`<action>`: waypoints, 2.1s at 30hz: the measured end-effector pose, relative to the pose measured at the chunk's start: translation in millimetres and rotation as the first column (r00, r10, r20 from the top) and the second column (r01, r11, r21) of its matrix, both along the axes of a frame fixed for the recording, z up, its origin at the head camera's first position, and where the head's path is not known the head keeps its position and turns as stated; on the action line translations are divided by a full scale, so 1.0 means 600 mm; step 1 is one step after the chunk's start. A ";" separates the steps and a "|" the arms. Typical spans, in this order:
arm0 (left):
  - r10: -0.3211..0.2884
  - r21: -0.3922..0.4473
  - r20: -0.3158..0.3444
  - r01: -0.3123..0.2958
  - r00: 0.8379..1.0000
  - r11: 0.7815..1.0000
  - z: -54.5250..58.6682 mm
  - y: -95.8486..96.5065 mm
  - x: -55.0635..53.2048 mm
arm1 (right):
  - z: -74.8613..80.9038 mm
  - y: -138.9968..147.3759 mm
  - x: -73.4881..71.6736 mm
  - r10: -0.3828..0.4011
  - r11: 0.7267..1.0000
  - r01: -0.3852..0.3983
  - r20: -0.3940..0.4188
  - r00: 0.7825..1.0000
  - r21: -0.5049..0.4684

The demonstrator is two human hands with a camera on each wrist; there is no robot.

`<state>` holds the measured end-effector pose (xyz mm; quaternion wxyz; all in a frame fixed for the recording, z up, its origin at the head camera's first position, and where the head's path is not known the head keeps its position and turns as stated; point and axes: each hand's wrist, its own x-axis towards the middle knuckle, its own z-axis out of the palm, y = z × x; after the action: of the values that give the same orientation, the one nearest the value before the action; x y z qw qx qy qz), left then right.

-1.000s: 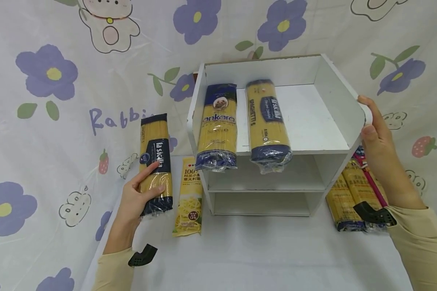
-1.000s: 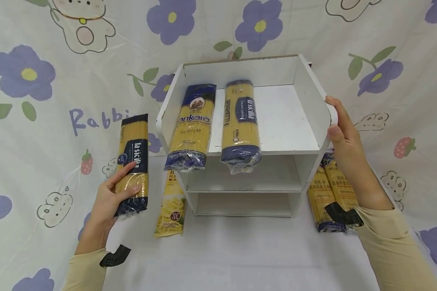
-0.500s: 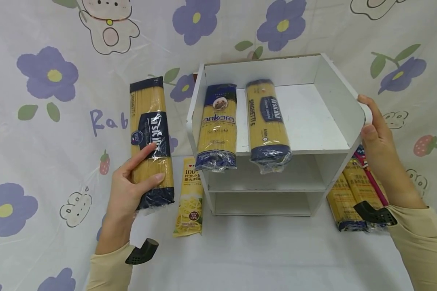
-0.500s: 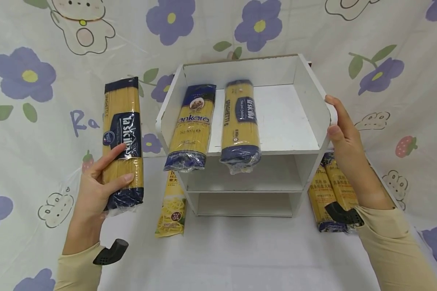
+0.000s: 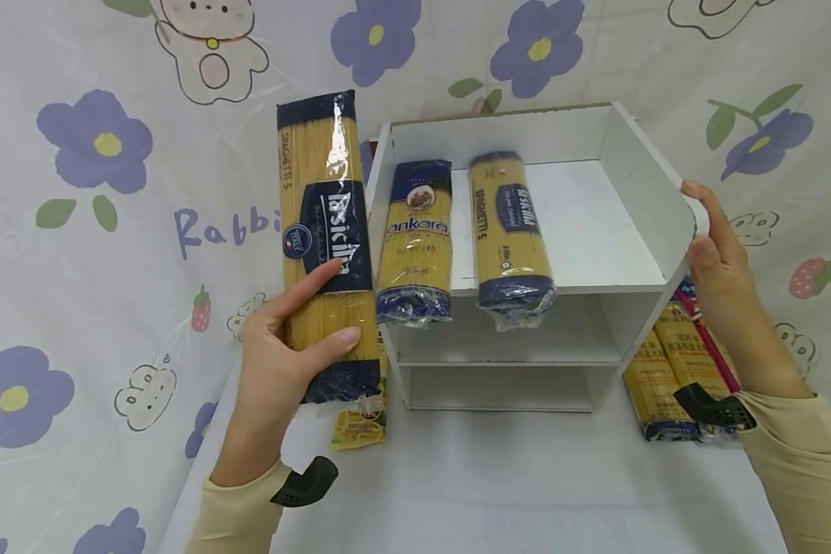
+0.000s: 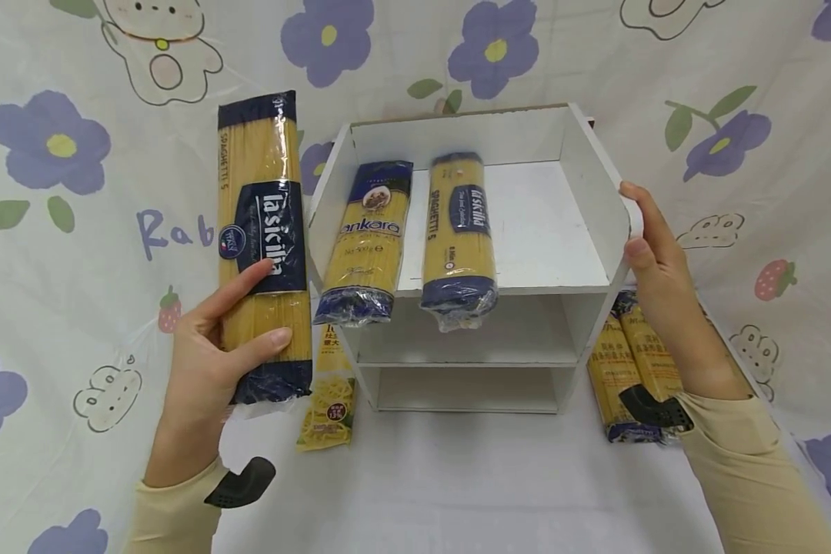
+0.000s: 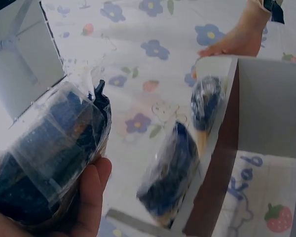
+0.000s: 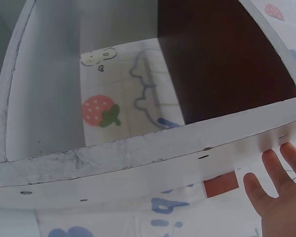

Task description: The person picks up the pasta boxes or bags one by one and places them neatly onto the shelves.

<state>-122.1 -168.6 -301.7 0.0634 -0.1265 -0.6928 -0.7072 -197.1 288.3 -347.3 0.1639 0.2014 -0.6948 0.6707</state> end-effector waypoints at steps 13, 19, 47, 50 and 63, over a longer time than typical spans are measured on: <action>-0.152 -0.035 -0.083 0.150 0.985 0.988 -0.002 0.091 0.031 | 0.000 -0.004 0.001 -0.041 0.999 0.041 0.035 0.999 -0.018; -0.265 -0.027 -0.093 0.263 0.960 0.964 -0.009 0.145 0.039 | -0.002 0.002 -0.001 -0.029 1.000 0.029 0.036 0.999 0.002; -0.376 0.002 -0.234 0.387 0.897 0.922 -0.087 0.370 0.008 | 0.002 0.009 0.002 -0.135 0.980 0.135 -0.008 0.991 0.149; -0.375 0.014 -0.210 0.386 0.903 0.922 -0.096 0.384 0.002 | 0.003 0.006 0.004 -0.132 0.981 0.133 -0.013 0.991 0.140; -0.369 0.010 -0.150 0.374 0.917 0.927 -0.120 0.419 -0.016 | 0.000 0.002 0.007 -0.192 0.960 0.192 -0.016 0.981 0.204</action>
<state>-131.5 83.0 -373.4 -0.0191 -0.3056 -0.6359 -0.7085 -192.7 289.6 -347.1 0.2054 0.1477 -0.7765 0.5771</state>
